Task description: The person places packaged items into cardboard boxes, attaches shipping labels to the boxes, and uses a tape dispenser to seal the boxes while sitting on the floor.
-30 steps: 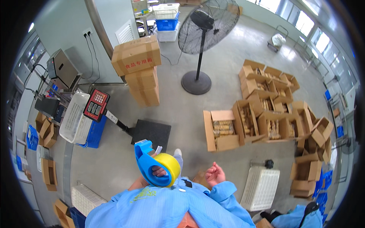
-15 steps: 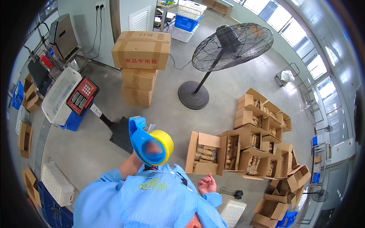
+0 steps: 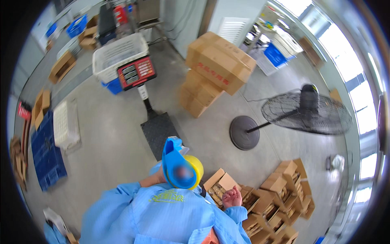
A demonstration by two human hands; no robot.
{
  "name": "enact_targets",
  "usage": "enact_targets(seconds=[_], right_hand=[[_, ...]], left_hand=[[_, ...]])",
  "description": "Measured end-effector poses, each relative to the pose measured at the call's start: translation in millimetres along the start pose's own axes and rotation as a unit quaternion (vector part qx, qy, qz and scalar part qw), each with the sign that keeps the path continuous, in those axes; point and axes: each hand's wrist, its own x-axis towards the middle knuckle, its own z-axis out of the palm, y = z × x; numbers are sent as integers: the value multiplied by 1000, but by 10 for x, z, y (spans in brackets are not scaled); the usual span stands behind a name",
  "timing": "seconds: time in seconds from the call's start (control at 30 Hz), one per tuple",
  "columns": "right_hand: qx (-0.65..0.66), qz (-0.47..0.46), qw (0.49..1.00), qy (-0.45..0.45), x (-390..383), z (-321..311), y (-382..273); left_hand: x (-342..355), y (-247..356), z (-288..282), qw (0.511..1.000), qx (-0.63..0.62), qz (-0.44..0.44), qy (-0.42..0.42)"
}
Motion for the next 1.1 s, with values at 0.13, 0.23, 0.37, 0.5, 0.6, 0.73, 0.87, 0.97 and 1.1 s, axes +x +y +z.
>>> enact_targets(seconds=[0.13,0.23,0.37,0.5,0.6,0.73,0.87,0.97,1.1], right_hand=[[-89,50,995,-8,497,435,-308],[-139,80,987,-22,865,855,-159],[-175,164,970,-48,1274,1381,408],[-211,213,951,-70,1285,1731,1074],[-292,206,933,-36,1425,1727,1340],[-440,133,888,23,1860,1781,1445],[-637,-46,764,-89,2466,2124,1194],[-764,-255,568,-170,3159,2568,981],[-843,-426,300,-134,3786,3677,1016]], left_hand=[[-399,80,-128,993,-19,110,30],[-683,179,-205,983,-28,174,47],[-999,317,-381,971,-47,226,65],[-1051,508,-526,966,-66,243,64],[-1031,682,-543,965,-64,247,61],[-1072,992,-545,962,-64,256,67],[-972,1258,-531,956,-69,276,68],[-679,1487,-434,955,-67,280,70],[-233,1835,-336,946,-61,305,87]])
